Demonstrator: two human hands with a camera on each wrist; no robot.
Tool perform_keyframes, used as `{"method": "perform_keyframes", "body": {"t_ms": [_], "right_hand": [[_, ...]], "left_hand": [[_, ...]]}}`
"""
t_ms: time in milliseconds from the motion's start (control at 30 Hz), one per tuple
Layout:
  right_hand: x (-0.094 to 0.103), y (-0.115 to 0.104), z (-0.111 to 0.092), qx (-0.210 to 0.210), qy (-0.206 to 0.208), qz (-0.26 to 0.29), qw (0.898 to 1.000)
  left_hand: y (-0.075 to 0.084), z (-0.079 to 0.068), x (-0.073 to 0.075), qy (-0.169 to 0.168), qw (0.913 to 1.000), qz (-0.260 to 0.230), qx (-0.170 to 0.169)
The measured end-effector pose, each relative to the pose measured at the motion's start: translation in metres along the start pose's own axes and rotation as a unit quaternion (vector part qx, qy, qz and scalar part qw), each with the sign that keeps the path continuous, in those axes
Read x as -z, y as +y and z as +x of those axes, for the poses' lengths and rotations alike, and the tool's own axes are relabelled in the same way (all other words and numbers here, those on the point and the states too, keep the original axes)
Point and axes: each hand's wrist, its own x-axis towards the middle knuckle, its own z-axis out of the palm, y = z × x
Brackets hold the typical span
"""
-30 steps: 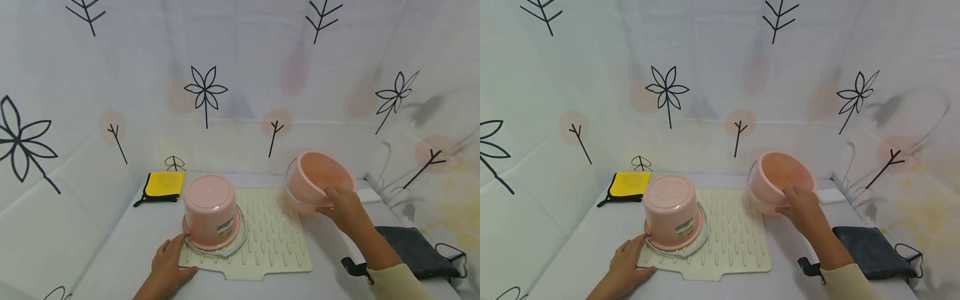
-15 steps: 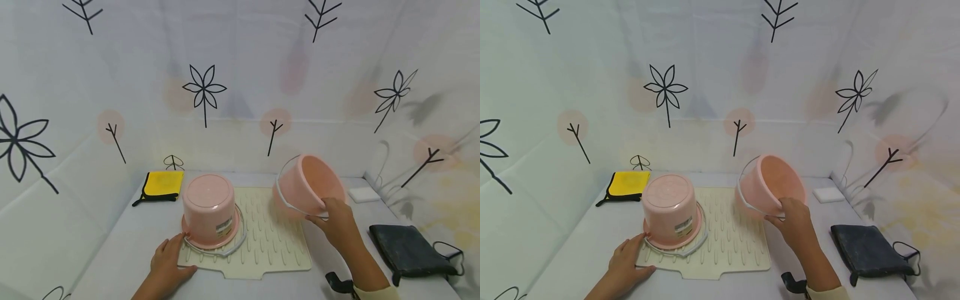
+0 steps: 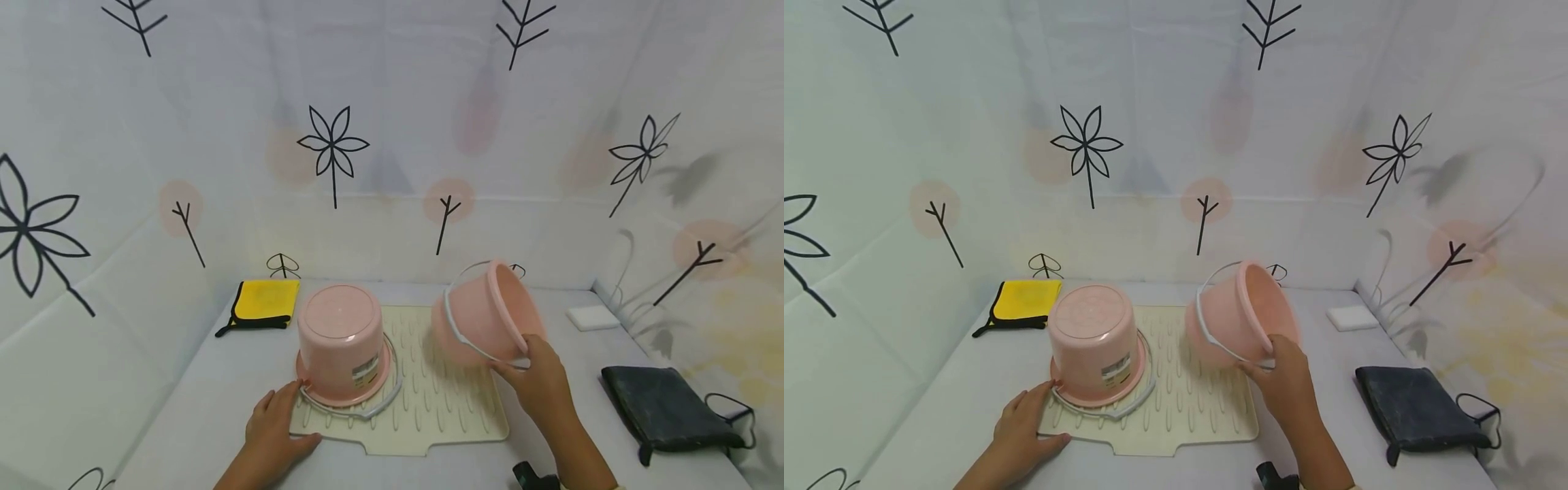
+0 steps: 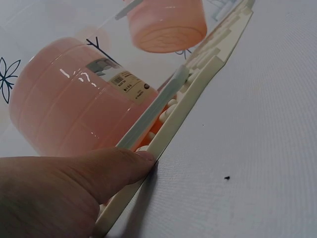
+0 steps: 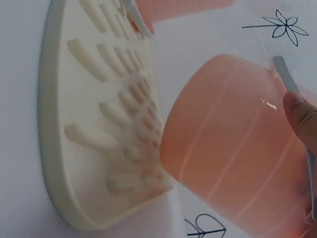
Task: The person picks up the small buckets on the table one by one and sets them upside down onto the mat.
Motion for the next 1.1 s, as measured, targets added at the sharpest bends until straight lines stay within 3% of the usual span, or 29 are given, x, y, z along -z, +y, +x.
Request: {"method": "perform_keyframes", "body": {"t_ms": [333, 733, 1100], "right_hand": [[-0.008, -0.015, -0.016, -0.063, -0.016, 0.049, 0.997], [-0.013, -0.026, -0.025, -0.133, -0.029, 0.118, 0.984], [-0.021, -0.027, -0.035, -0.148, -0.023, 0.157, 0.976]], "left_hand": [[0.002, -0.001, 0.0, -0.003, 1.0, 0.002, 0.005], [0.002, 0.0, 0.0, 0.0, 1.0, 0.0, -0.001], [0.004, -0.002, 0.001, 0.003, 1.0, 0.006, 0.002]]}}
